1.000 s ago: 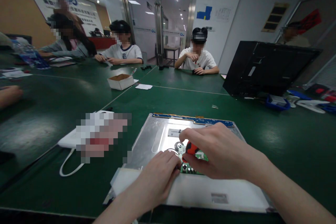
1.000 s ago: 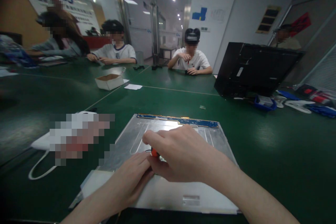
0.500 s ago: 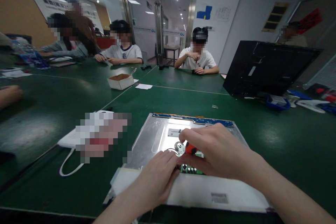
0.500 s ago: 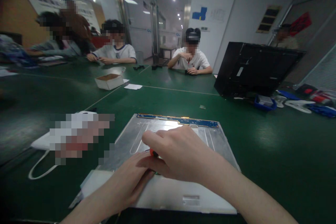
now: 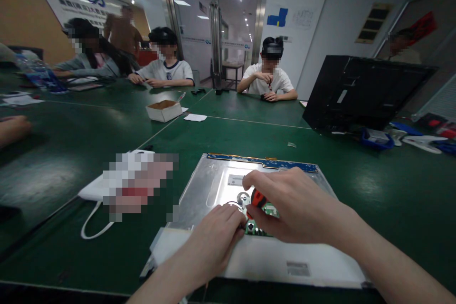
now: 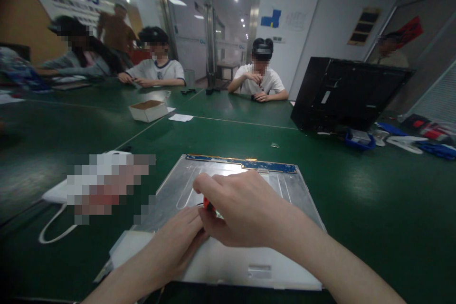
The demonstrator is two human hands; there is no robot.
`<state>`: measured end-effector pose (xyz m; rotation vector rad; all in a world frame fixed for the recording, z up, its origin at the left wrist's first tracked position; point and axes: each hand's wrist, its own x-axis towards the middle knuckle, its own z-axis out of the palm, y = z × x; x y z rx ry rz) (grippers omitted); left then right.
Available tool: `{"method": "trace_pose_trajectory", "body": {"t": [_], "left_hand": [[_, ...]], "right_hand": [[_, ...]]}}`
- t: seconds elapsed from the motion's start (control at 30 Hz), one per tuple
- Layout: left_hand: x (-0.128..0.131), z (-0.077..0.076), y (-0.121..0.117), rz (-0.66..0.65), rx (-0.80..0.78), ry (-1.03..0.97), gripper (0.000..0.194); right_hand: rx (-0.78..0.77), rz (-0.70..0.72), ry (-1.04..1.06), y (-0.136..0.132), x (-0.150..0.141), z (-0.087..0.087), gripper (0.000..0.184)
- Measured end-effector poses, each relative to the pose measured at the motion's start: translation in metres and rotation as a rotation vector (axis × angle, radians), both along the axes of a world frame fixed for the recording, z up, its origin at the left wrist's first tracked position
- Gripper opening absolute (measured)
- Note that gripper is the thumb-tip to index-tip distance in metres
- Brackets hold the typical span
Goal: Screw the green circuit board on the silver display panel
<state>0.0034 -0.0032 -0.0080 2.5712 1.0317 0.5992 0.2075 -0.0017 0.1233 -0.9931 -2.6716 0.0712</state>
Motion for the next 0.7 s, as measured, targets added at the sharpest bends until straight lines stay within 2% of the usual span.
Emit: {"method": "trace_pose_trajectory", "body": {"t": [0.13, 0.5, 0.7], "left_hand": [[0.000, -0.003, 0.002, -0.002, 0.016, 0.003, 0.016], [0.000, 0.001, 0.000, -0.007, 0.002, -0.004, 0.018], [0.000, 0.009, -0.004, 0.000, 0.006, -0.037, 0.020]], "right_hand": [[0.012, 0.000, -0.002, 0.001, 0.000, 0.001, 0.018], [0.011, -0.012, -0.041, 0.001, 0.000, 0.003, 0.015], [0.032, -0.014, -0.065, 0.002, 0.000, 0.004, 0.016]]}}
